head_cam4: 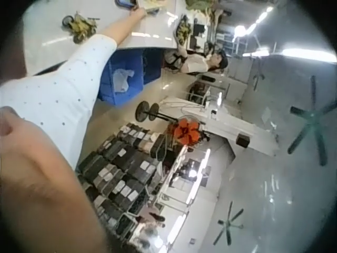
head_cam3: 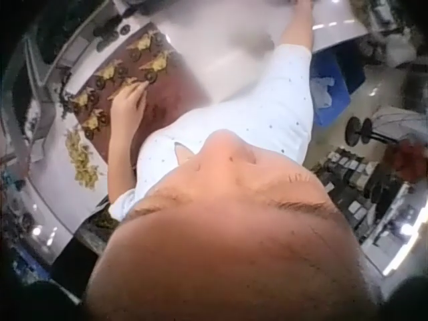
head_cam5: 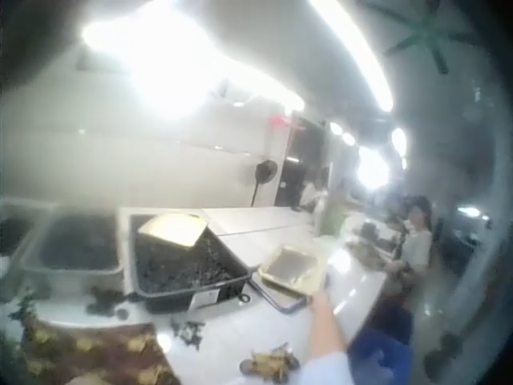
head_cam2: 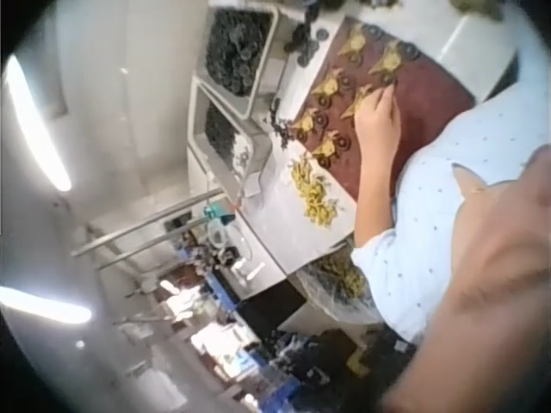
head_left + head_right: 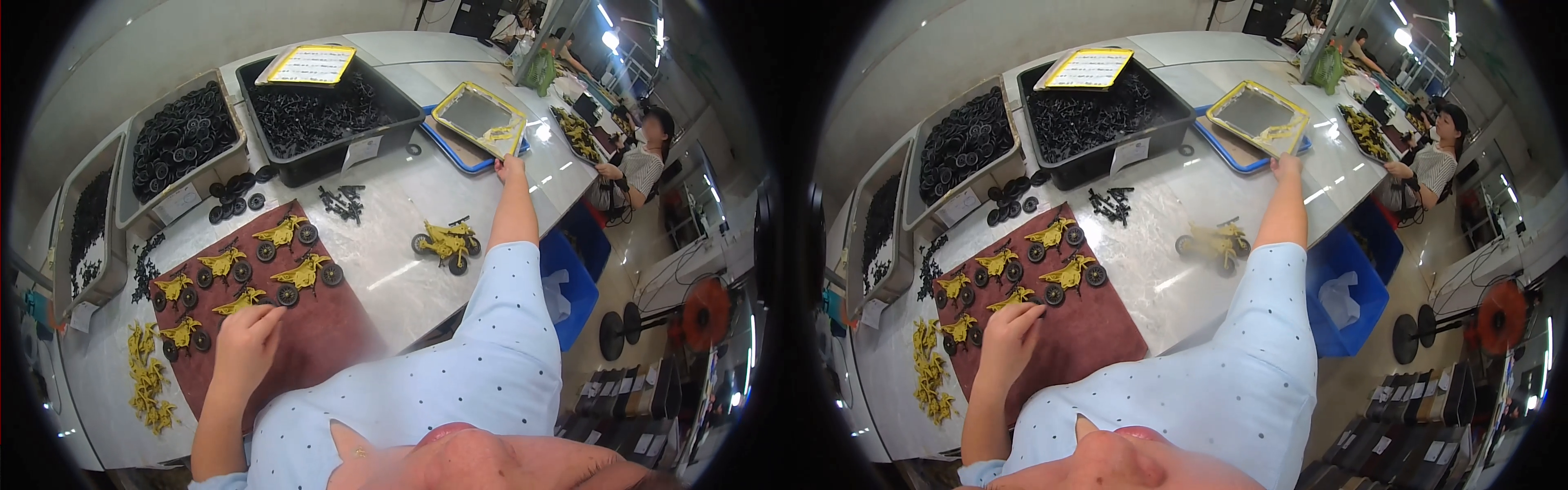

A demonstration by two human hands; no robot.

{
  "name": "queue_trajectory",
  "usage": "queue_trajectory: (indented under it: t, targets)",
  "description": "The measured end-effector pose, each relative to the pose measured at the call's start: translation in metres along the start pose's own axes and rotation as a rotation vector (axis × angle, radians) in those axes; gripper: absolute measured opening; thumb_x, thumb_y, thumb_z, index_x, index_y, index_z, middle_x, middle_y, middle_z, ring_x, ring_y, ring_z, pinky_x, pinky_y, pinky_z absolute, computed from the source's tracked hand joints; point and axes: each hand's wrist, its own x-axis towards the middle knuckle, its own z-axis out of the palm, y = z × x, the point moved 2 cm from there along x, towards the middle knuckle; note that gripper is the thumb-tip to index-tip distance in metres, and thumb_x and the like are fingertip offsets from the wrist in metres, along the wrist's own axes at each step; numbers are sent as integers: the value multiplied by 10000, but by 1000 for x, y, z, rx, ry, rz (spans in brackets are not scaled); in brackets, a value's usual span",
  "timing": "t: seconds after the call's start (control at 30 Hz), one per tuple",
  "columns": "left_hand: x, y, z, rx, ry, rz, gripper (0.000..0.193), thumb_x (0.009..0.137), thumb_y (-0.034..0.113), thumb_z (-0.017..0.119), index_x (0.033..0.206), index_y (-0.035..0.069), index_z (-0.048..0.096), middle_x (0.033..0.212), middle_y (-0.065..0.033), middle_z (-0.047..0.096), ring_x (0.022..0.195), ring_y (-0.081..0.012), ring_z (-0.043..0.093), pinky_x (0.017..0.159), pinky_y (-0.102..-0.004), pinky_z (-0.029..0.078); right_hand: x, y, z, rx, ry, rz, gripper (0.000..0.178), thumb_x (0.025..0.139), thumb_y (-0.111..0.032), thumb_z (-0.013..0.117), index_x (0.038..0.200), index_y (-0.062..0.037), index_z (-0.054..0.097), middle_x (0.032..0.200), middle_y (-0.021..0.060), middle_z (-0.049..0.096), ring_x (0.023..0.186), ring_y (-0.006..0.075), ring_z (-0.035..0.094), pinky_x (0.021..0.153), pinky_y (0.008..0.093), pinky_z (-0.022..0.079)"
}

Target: The person assembles toy motorcycles by attaching handlebar parts to the motorcycle frames, pressing the motorcycle body halves together with the wheels by hand, and placing the assembled motorcycles onto a tray.

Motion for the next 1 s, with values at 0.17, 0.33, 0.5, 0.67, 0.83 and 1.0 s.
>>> queue_trajectory:
  t: [0.17, 0.33, 0.5, 0.67, 0.83, 1.0]
  targets:
    - [59, 20, 54, -48, -117, 316, 243, 769, 98, 667, 1009, 63, 658, 944, -60, 647, 880, -236, 610, 730, -367, 474, -12, -29, -8, 124, -87, 2, 390, 862, 105, 381, 1239, 22, 436, 1193, 234, 482, 935, 366, 555, 673, 420, 537]
    - [130, 54, 137, -49, -269, 509, 605, 747, 208, 725, 1290, 82, 487, 1261, -142, 520, 1157, -301, 506, 890, -410, 447, -70, -69, -50, 175, -148, -75, 311, 901, 74, 380, 1206, 137, 386, 1108, 256, 496, 845, 330, 573, 631, 373, 542]
    - [184, 80, 225, 137, -211, 609, 840, 676, 291, 785, 1385, 108, 374, 1323, -181, 456, 1222, -329, 457, 920, -501, 408, -188, -52, -137, 137, -130, -196, 286, 885, 36, 488, 1160, 103, 441, 1072, 215, 564, 858, 299, 604, 620, 352, 537]
    - [208, 103, 242, 149, -605, 487, 921, 622, 289, 815, 1402, 115, 357, 1196, -159, 514, 1117, -318, 516, 884, -508, 414, -305, -27, -214, 135, -33, -260, 216, 906, -9, 471, 1114, 48, 490, 1064, 185, 590, 834, 270, 618, 596, 339, 527]
    - [172, 72, 217, 71, -495, 435, 897, 615, 222, 790, 1393, 80, 368, 1104, -170, 519, 1006, -341, 553, 857, -446, 452, -365, 14, -246, 141, 93, -242, 222, 914, -33, 471, 1127, 30, 487, 1090, 178, 578, 850, 263, 615, 594, 352, 525]
    - [148, 27, 175, -87, -557, 335, 837, 616, 167, 761, 1363, 39, 407, 1088, -197, 511, 996, -365, 550, 848, -396, 481, -408, 56, -241, 194, 119, -110, 218, 921, -44, 473, 1132, 10, 478, 1113, 158, 577, 897, 256, 612, 624, 355, 527]
